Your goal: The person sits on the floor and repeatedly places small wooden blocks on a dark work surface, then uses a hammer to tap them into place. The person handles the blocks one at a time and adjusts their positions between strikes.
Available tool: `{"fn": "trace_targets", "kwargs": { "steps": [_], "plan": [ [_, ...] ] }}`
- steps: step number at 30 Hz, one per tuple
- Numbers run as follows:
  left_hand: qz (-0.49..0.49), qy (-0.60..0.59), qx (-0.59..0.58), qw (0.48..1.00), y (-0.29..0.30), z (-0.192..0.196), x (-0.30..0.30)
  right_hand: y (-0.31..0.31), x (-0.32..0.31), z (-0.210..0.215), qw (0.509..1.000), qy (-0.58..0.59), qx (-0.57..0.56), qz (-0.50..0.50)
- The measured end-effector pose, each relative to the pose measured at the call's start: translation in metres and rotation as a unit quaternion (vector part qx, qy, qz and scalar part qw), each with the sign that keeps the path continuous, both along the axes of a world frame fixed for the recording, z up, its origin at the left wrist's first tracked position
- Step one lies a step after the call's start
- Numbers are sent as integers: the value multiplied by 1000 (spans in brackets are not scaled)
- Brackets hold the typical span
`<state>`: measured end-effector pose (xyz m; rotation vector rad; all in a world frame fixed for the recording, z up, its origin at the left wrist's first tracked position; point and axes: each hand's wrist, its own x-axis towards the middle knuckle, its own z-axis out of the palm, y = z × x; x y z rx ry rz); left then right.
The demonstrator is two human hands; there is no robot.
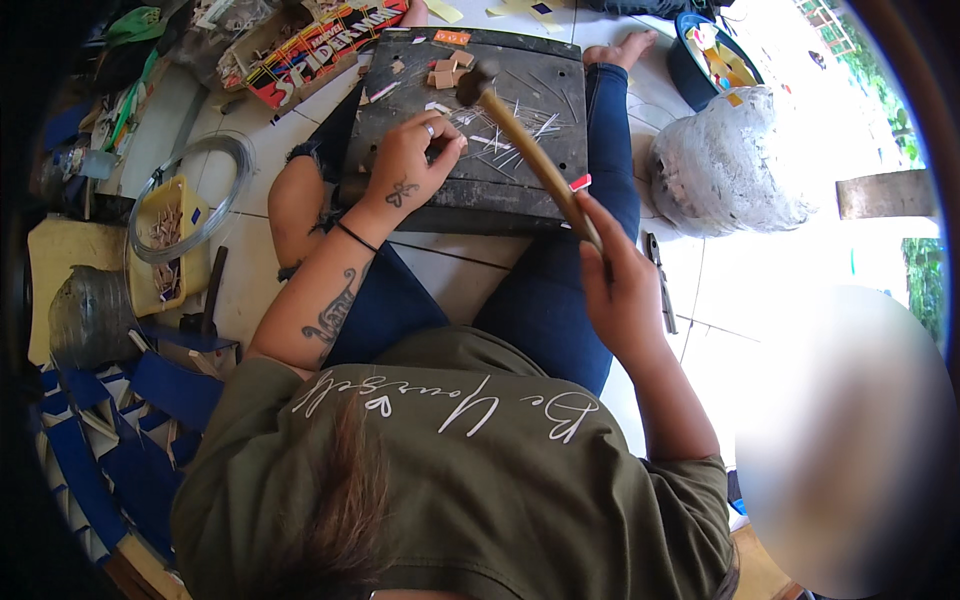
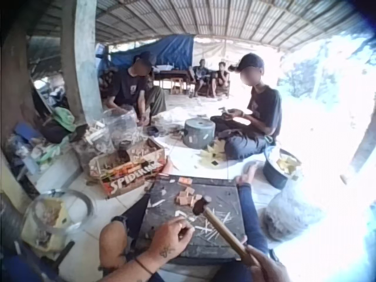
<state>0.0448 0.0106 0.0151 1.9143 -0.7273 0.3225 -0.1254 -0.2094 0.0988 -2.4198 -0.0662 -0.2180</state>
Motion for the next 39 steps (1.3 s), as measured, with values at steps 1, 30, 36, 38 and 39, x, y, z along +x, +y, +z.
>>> {"fn": "trace_targets", "kwargs": {
  "steps": [1,30,36,38,39],
  "plan": [
    [6,-3,1,1000,0,1,-2,-1,0,0,1000,-2,24,-16],
    [49,57,155,985,57,17,1,26,-9,-46,998,-22,55,-5],
    [29,63,186,980,57,18,9,42,-3,-44,991,-53,-122,23],
    [19,56,198,978,55,19,12,43,-2,-44,991,-37,-126,6],
    [16,48,203,978,55,19,12,42,-2,-44,991,-28,-129,-2]
  ]
}}
